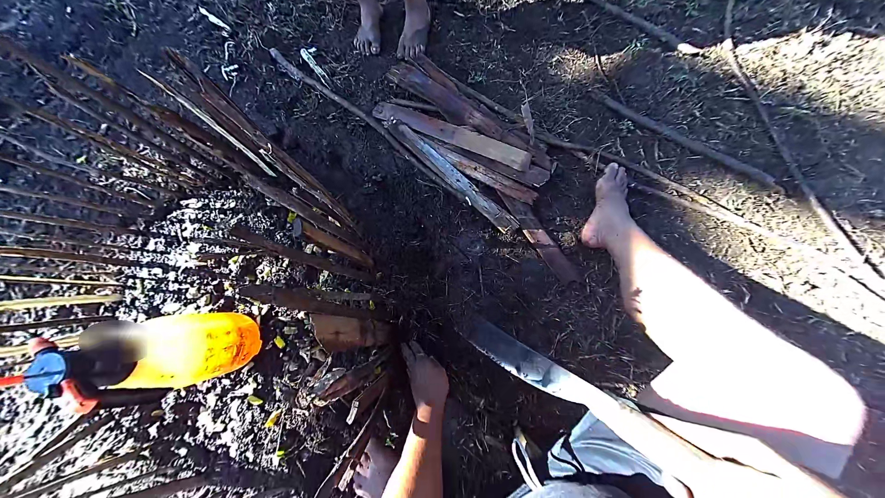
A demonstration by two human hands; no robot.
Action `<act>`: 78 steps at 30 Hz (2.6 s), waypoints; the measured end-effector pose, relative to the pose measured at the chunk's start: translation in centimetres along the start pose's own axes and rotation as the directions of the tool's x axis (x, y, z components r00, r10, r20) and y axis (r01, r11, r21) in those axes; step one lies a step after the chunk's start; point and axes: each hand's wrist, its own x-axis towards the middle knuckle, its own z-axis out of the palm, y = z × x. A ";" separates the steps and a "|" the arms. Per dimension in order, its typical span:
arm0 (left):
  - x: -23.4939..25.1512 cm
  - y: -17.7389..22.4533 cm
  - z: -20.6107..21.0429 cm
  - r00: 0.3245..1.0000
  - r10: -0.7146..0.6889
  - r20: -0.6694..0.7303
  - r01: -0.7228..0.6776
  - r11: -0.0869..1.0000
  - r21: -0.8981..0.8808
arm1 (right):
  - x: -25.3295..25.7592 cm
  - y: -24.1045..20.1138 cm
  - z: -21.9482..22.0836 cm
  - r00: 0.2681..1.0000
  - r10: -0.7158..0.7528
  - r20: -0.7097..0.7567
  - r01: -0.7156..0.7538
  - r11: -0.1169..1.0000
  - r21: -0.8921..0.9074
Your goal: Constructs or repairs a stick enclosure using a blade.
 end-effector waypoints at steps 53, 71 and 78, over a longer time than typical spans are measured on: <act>1.6 1.3 -1.0 0.982 0.153 0.111 -0.184 0.907 0.378 | 2.9 4.8 0.1 0.971 -0.235 0.041 0.238 0.944 -0.230; -7.6 -2.3 0.5 0.966 0.022 0.258 -0.083 0.970 0.228 | 2.6 10.6 0.4 0.900 -0.195 0.389 0.433 0.480 -0.763; -6.1 -1.8 1.7 0.916 0.192 0.351 -0.303 0.906 0.295 | -0.9 0.1 0.0 0.993 -0.116 -0.030 0.096 0.922 -0.374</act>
